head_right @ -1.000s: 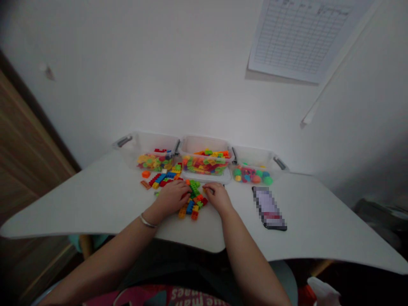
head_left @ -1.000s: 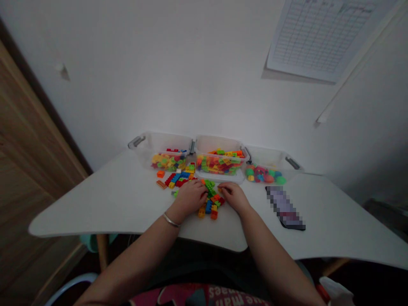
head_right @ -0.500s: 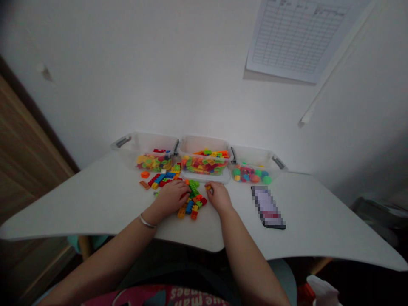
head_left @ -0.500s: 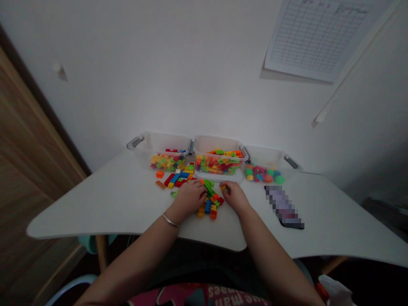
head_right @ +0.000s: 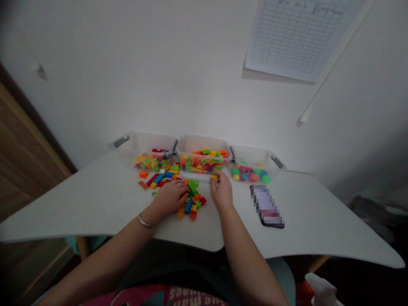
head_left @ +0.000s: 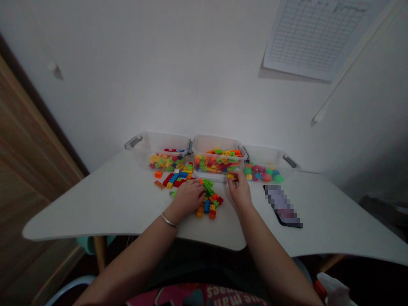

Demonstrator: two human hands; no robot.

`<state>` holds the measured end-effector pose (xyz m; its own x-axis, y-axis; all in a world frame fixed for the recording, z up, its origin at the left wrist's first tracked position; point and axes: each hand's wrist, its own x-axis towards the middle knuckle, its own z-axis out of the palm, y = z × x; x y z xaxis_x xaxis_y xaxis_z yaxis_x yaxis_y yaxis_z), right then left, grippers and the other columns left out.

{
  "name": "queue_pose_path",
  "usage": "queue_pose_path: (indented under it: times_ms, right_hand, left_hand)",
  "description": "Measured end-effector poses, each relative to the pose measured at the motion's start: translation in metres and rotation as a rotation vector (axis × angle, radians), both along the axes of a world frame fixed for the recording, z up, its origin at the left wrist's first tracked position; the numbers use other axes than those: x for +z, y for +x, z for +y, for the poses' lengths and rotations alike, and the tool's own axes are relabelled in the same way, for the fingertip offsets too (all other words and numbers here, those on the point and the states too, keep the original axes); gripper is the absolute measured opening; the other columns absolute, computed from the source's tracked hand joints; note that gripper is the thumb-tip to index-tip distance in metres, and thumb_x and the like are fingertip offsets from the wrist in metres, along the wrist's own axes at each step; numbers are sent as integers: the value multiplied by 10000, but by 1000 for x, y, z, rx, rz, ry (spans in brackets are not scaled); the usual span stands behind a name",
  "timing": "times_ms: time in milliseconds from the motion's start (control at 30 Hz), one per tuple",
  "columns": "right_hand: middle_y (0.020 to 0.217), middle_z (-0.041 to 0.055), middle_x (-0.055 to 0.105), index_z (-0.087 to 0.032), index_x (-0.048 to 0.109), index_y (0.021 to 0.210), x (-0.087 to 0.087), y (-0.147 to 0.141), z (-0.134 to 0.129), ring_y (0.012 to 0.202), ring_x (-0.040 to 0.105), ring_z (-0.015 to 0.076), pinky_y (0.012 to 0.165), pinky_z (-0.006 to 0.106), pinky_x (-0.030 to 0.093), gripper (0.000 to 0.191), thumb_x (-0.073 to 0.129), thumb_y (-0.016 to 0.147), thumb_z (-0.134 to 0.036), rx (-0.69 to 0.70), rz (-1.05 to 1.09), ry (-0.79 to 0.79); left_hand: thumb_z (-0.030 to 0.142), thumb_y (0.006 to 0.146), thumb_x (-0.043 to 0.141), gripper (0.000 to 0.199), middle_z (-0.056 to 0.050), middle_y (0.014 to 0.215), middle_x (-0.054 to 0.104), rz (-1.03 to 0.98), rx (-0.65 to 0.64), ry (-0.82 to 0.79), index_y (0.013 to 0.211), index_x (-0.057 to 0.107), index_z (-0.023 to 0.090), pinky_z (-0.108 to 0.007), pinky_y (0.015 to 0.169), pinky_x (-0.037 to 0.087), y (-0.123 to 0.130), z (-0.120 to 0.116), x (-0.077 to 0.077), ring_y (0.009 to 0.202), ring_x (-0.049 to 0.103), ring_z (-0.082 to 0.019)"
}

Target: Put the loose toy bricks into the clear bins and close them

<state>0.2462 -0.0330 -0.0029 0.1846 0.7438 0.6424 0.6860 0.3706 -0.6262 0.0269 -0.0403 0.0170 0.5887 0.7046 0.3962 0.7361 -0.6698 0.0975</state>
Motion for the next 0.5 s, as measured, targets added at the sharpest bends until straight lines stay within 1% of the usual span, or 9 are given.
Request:
queue_pose_path:
  times_ms: [100,233,367,500]
  right_hand:
    - [1068,103,655,-206,557,1058,16,0,7,956,637,218,807,381,561,210,507,874,-294,30,114,123]
    - [1056,93,663,-211,558,1040,35,2,21,976,644,210,889,403,542,187,509,869,-269,19,114,220]
    - [1074,102,666,-206,595,964,45,2,30,1027,616,226,959,436,493,169,473,847,-211,-28,20,216]
    - [1051,109,662,-205,643,907,50,1,33,1147,555,245,1057,449,415,205,453,847,-157,-74,-115,185]
  left_hand:
    - [248,892,555,187,-85,976,716,8,-3,0,931,720,170,-406,934,487,0,1,-1,1018,613,-249]
    - [250,893,550,185,-85,963,711,14,-12,9,922,716,173,-395,921,488,-1,2,-3,994,613,-240]
    - [249,893,548,191,-87,972,711,1,-18,10,933,719,172,-398,932,483,-1,4,-3,1006,609,-239]
    - [248,890,551,190,-86,963,712,5,-20,6,931,721,173,-401,923,486,-1,4,-3,995,611,-241]
